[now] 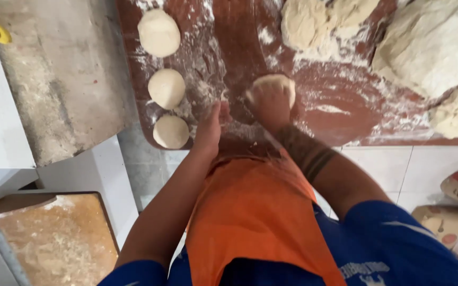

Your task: Shaping pieces of dough into round balls on a floured surface

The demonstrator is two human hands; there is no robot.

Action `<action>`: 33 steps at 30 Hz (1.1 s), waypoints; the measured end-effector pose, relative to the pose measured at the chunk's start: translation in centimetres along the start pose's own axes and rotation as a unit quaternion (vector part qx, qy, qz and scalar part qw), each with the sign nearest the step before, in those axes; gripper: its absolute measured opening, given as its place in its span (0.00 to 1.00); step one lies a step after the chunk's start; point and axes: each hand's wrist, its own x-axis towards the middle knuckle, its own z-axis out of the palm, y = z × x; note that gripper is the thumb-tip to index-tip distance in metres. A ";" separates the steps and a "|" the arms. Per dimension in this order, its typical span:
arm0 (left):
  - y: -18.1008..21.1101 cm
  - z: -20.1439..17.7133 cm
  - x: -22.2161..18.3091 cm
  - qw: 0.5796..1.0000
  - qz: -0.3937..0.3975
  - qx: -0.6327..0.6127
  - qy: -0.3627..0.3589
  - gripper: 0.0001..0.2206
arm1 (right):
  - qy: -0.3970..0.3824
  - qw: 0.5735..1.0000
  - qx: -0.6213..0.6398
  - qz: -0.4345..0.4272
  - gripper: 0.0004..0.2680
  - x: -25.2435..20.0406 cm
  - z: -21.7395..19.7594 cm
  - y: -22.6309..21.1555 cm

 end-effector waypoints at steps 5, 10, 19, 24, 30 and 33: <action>4.2 2.0 -0.2 0.997 0.050 -0.048 -0.046 0.37 | -0.115 0.815 0.497 0.277 0.18 8.0 -16.2 -3.4; 6.2 5.2 -0.3 0.997 0.072 0.010 -0.003 0.38 | -0.158 0.369 0.789 0.466 0.32 8.7 -18.4 -3.7; 4.7 8.0 -1.5 0.990 0.086 0.035 0.108 0.34 | -0.102 0.738 0.596 0.299 0.15 4.7 -20.3 -7.6; 3.6 5.7 0.4 0.970 0.148 0.175 0.086 0.34 | -0.045 0.749 0.520 0.408 0.10 3.0 -13.8 -4.5; 8.6 7.6 -3.6 0.964 0.187 0.162 0.098 0.30 | -0.054 0.587 0.684 0.429 0.16 4.1 -14.7 -5.6; 10.6 8.6 -6.1 0.965 0.103 0.131 0.201 0.38 | -0.027 0.471 0.749 0.465 0.18 3.5 -15.2 -5.2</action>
